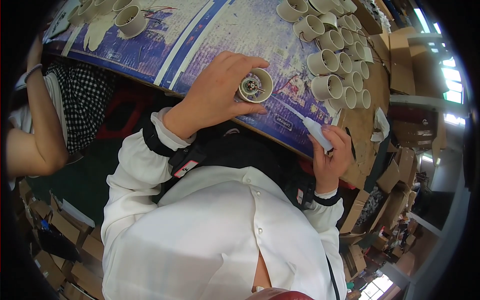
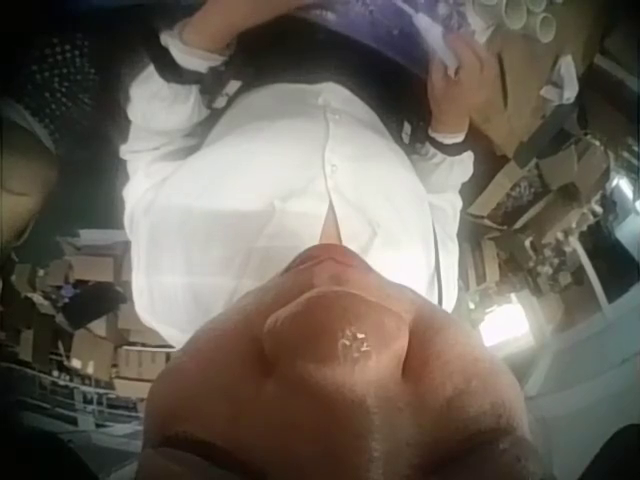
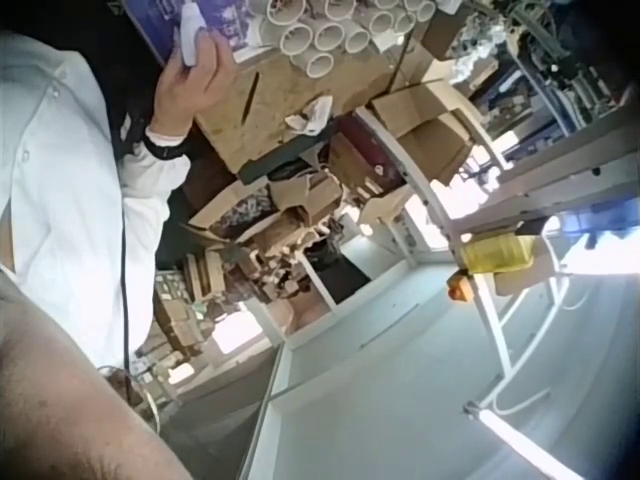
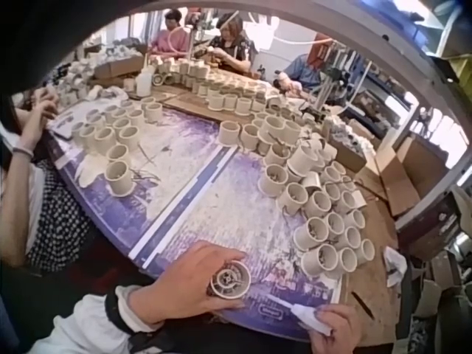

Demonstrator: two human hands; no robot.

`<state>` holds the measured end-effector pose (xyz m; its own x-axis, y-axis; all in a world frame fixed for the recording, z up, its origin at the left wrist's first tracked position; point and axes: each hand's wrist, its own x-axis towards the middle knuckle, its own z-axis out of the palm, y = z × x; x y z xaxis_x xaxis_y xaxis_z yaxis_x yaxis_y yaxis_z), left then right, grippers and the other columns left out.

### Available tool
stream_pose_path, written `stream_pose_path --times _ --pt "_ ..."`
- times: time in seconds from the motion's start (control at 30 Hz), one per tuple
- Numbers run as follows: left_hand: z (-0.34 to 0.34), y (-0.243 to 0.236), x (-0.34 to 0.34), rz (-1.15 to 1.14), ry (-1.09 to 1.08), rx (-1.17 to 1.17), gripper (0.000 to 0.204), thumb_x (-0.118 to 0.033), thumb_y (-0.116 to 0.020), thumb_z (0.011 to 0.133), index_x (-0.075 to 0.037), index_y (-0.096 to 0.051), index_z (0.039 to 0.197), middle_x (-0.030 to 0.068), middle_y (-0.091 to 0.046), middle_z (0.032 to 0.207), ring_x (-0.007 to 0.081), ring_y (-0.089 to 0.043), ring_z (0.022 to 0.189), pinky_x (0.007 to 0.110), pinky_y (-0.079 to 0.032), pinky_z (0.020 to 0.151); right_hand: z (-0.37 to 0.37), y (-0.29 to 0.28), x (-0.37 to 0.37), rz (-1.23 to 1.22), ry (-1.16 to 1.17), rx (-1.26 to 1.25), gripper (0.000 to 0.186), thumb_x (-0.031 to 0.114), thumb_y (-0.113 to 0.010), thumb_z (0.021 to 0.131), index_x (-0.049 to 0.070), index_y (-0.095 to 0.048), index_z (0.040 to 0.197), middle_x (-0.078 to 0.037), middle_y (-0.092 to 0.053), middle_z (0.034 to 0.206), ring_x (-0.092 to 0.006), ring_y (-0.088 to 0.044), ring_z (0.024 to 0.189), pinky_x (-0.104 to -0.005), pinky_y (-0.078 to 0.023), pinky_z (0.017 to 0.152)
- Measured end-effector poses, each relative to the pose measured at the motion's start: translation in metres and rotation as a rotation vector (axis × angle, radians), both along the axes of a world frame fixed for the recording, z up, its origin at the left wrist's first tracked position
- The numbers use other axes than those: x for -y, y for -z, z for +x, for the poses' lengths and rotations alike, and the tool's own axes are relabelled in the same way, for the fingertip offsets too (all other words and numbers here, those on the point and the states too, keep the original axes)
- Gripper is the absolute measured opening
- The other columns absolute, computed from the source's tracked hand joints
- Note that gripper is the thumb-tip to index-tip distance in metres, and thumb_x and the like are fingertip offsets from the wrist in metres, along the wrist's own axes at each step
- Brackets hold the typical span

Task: The person picks up a white plastic housing and applies glue from a squeeze bottle to the internal components. They then use tweezers to position a wire inside the housing before applying more glue and setting the housing back on the table.

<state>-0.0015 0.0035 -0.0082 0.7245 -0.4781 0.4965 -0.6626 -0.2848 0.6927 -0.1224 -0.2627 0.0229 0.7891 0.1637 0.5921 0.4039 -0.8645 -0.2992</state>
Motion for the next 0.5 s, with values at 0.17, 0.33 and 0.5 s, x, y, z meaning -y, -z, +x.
stream_pose_path --times 0.17,0.33,0.5 --pt "0.001 -0.002 -0.003 0.001 -0.015 -0.036 0.071 -0.029 -0.09 0.067 -0.009 -0.057 0.126 0.0112 -0.062 0.114 0.0324 -0.055 0.106 0.04 -0.046 0.091 -0.001 0.005 0.003 0.033 0.007 -0.025 0.04 0.002 -0.084 0.075 0.006 -0.062 0.109 -0.012 -0.066 0.104 -0.0262 -0.065 0.09 -0.0337 -0.052 0.076" --pt "0.002 -0.006 -0.009 0.006 -0.059 -0.089 0.069 -0.032 -0.088 0.07 -0.009 -0.057 0.127 0.0127 -0.062 0.114 0.0333 -0.056 0.106 0.041 -0.046 0.09 -0.009 0.024 0.016 0.361 0.083 -0.102 0.033 0.002 -0.076 0.084 0.003 -0.06 0.113 -0.009 -0.064 0.105 -0.0206 -0.063 0.092 -0.0308 -0.051 0.081" --pt "0.02 0.001 -0.038 -0.024 -0.205 -0.114 0.066 -0.035 -0.086 0.073 -0.009 -0.057 0.127 0.0123 -0.063 0.113 0.0339 -0.055 0.109 0.043 -0.043 0.095 -0.017 0.035 0.027 1.296 0.108 -0.384 0.028 0.012 -0.066 0.097 0.003 -0.055 0.121 -0.005 -0.061 0.099 -0.0105 -0.056 0.085 -0.0222 -0.046 0.073"
